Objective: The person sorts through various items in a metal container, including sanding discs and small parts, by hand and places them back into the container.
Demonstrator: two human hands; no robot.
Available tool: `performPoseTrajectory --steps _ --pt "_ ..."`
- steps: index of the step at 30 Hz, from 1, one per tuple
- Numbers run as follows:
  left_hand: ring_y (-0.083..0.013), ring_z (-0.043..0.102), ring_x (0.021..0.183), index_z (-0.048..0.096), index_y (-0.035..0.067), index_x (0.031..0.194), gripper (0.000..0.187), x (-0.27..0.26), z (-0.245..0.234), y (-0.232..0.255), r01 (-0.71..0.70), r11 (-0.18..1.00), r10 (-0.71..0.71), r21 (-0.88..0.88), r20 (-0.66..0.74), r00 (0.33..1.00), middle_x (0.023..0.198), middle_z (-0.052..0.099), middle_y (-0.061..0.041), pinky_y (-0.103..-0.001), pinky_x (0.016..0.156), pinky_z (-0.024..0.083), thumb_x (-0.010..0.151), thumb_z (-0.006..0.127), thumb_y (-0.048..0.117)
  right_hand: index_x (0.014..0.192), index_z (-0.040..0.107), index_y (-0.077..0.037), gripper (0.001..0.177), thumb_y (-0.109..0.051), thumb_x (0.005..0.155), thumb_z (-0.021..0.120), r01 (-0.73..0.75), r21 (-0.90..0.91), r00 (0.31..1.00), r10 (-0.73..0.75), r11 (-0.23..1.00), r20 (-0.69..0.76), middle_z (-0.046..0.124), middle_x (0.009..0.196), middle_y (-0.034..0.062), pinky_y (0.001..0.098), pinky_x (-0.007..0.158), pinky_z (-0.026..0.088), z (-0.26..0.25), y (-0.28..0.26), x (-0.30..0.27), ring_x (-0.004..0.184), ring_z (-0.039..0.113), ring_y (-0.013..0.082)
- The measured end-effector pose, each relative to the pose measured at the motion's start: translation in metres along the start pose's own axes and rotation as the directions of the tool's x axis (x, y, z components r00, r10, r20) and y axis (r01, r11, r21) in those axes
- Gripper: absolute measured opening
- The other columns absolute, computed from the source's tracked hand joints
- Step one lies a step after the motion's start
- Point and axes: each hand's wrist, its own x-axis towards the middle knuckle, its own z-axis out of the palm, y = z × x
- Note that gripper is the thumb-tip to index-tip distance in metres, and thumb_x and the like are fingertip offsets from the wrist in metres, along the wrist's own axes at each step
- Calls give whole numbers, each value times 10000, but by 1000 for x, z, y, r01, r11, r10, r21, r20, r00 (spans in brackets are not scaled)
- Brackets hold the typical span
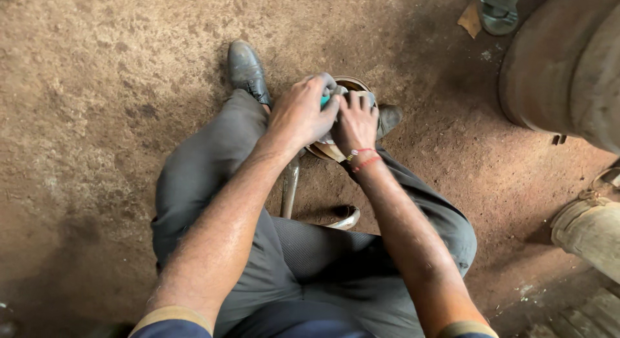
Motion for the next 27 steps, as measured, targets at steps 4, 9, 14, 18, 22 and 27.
performPoseTrajectory --steps 4,9,14,18,22,27 --pt "-320 711 1034 657 52 1155 297 -3 2 -2 -66 996 69 57 -48 996 1143 719 -169 -449 927 556 960 650 276 1387 554 -172 566 -260 850 712 -33 70 999 34 997 -19 495 1306 132 554 937 434 -17 4 -4 1247 466 358" --pt "-325 711 1017 628 27 1189 346 0 5 -3 -64 997 67 44 -52 996 1152 702 -186 -445 900 552 948 649 274 1263 607 -193 491 -292 803 746 96 -40 968 -103 995 -229 465 1452 153 553 915 435 -3 8 20 1347 441 371" --pt "-327 715 1021 641 28 1143 282 1 8 -7 -91 992 96 87 -48 994 1106 717 -185 -452 904 560 956 638 240 1335 606 -198 470 -303 885 692 103 -56 991 -98 993 93 515 1376 121 582 908 419 44 17 49 1263 468 361" --pt "-328 717 1001 653 47 1129 262 2 8 -6 -90 995 93 45 -73 993 1094 723 -177 -454 904 555 951 644 239 1241 635 -262 311 -327 941 687 44 37 996 -47 998 75 615 1320 38 582 949 406 65 10 59 1297 486 313" --pt "-298 731 977 616 56 1164 282 6 8 -8 8 999 -8 49 18 1000 1090 715 -152 -428 872 583 968 626 258 1254 582 -133 445 -301 877 747 -38 164 996 24 986 85 644 1207 111 572 959 398 41 3 40 1212 532 325" --pt "-343 696 1100 605 79 1213 337 1 9 -7 0 993 -6 120 48 999 1186 701 -166 -475 954 558 957 674 287 1220 537 -65 619 -246 764 914 -75 472 966 181 878 -184 684 1072 147 527 869 495 -33 11 -4 1031 634 354"
